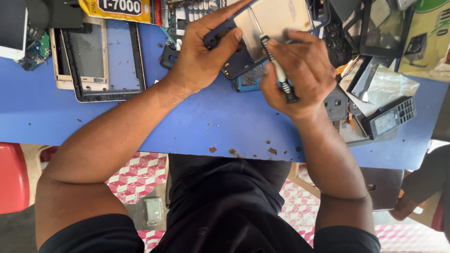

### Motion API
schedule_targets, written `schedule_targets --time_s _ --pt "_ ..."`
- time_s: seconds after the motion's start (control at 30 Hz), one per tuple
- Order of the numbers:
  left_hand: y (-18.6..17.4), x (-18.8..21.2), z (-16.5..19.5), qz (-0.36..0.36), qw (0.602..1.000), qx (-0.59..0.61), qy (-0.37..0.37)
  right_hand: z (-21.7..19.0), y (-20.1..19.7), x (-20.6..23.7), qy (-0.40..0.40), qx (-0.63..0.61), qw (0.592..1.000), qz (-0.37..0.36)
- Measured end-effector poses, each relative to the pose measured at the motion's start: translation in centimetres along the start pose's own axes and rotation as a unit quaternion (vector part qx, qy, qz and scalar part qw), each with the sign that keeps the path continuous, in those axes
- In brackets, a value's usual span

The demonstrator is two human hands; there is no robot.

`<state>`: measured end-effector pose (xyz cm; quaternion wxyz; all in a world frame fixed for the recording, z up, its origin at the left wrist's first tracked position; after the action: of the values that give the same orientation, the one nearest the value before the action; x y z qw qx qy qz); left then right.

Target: The person uses a screwdriver to remove screws from a smartphone back cover, separates the cover from the chassis, and then handles a yellow plastic frame. The work occurs on a cluttered blue workbench with various phone parts and tools.

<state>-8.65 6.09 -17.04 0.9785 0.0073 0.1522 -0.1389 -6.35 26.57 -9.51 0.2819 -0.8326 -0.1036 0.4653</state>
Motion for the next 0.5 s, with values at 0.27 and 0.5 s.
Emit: schedule_targets --time_s 0.27,0.5 --pt "0.5 0.3 0.5 -0.025 0.999 -0.009 0.024 1.9 -1.7 -0.1 0.03 0.086 0.994 0.066" --pt "0.6 0.7 0.8 -0.014 0.999 -0.033 -0.002 1.7 -1.5 0.3 0.045 0.074 0.994 0.07"
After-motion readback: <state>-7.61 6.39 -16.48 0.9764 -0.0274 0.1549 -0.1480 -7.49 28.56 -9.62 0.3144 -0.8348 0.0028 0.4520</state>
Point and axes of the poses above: each hand's wrist, its own x-axis away from the middle knuckle, its own y-axis out of the palm, z = x × y, the point moved 3 cm from there along -x, towards the middle knuckle, and after that the axes turned 12 degrees about -x, right-handed, at the moved point
